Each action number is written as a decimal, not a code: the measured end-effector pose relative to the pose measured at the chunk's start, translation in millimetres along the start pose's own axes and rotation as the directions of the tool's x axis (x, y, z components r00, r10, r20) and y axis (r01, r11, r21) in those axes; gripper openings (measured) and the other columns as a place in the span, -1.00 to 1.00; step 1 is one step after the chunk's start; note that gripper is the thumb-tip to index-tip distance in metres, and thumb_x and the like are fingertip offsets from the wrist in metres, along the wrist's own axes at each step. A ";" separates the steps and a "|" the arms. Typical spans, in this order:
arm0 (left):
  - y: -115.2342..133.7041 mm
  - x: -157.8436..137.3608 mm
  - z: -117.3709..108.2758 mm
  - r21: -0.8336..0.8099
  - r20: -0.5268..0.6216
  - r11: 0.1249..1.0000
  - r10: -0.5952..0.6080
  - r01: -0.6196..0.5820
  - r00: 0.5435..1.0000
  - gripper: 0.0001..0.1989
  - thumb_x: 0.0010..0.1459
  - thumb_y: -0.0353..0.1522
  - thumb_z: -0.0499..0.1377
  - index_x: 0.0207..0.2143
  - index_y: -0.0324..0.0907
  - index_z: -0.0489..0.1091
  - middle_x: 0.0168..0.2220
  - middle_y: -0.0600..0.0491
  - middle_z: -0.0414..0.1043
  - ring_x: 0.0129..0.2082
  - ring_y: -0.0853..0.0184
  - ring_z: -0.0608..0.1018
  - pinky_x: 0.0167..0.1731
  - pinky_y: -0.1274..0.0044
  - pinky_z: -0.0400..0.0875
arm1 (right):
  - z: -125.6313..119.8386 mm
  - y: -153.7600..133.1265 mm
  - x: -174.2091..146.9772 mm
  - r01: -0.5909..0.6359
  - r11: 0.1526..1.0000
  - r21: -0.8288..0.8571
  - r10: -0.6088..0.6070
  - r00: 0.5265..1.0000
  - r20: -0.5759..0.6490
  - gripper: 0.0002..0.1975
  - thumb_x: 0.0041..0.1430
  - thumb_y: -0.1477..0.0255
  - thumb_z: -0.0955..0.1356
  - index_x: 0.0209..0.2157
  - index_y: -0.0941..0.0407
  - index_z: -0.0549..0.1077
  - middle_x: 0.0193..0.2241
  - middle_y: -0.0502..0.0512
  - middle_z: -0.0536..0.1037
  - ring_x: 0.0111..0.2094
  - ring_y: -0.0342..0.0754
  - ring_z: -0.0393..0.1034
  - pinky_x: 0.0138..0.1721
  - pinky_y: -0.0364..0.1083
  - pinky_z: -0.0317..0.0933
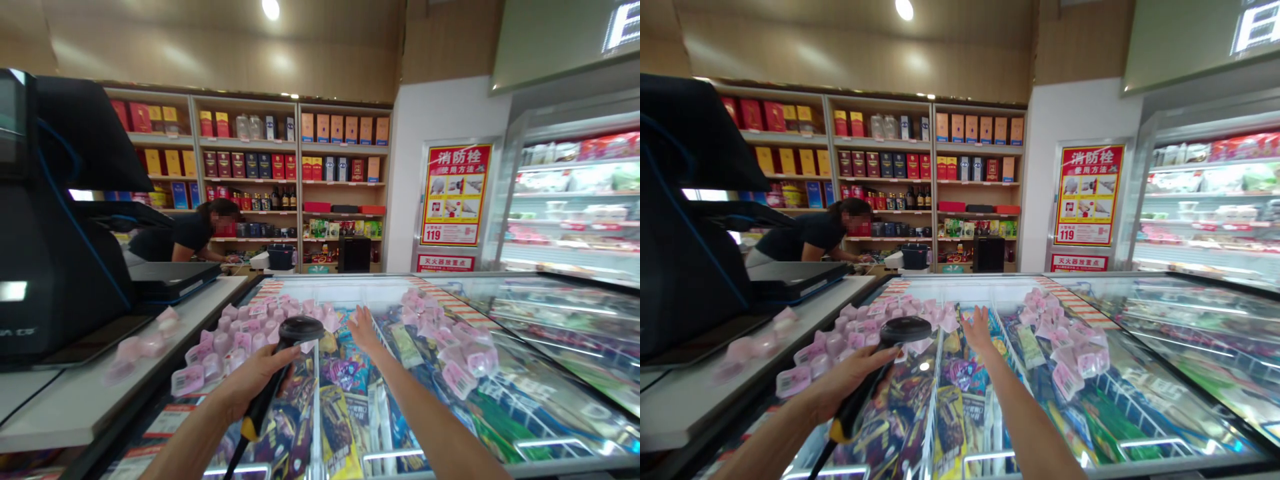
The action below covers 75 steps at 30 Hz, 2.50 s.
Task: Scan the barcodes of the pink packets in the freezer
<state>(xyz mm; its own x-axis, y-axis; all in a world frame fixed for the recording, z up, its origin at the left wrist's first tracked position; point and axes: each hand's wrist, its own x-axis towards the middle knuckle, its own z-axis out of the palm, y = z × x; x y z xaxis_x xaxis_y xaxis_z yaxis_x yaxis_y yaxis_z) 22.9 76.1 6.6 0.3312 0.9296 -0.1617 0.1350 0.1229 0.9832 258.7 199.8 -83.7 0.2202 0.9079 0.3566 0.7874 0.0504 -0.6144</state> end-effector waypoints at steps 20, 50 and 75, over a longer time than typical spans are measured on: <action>-1.2 6.0 6.3 -0.034 0.058 0.999 -0.012 0.014 0.998 -0.71 -0.12 -0.15 0.12 -0.54 -0.23 0.26 -0.63 0.15 0.27 -0.67 0.51 0.28 -0.64 0.64 0.18 | -15.8 -27.3 -7.1 0.160 0.967 -0.196 -0.132 0.980 0.150 -0.33 -0.03 0.17 0.21 0.11 0.02 -0.07 0.16 0.18 -0.19 0.12 0.20 -0.22 -0.01 0.20 -0.21; 18.4 -28.0 33.7 -0.050 0.165 0.998 0.041 -0.034 0.985 -0.71 -0.14 -0.17 0.14 -0.51 -0.24 0.25 -0.64 0.17 0.27 -0.70 0.54 0.26 -0.65 0.65 0.14 | -62.5 29.5 -50.7 -0.010 0.806 0.591 0.055 0.997 -0.057 -0.57 -0.14 0.19 0.26 -0.28 0.18 0.41 -0.43 0.09 0.50 -0.49 -0.08 0.34 -0.50 -0.14 0.20; 7.0 -23.9 -5.4 -0.090 -0.003 0.995 -0.035 0.034 0.999 -0.70 -0.16 -0.18 0.17 -0.54 -0.24 0.24 -0.62 0.14 0.28 -0.69 0.54 0.30 -0.67 0.67 0.18 | 32.9 -42.5 -26.5 0.360 0.931 -0.063 -0.366 0.921 -0.131 -0.66 -0.14 0.46 0.33 -0.21 0.11 0.41 -0.12 0.19 0.30 -0.09 0.03 0.13 -0.06 0.00 0.01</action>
<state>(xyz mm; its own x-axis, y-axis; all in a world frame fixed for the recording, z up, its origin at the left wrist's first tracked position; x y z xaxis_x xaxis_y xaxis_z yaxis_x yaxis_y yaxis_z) 10.9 56.6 17.8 0.3238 0.9257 -0.1955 0.0614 0.1856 0.9807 200.4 187.3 -90.2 -0.0092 0.7635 0.6458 0.8484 0.3478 -0.3991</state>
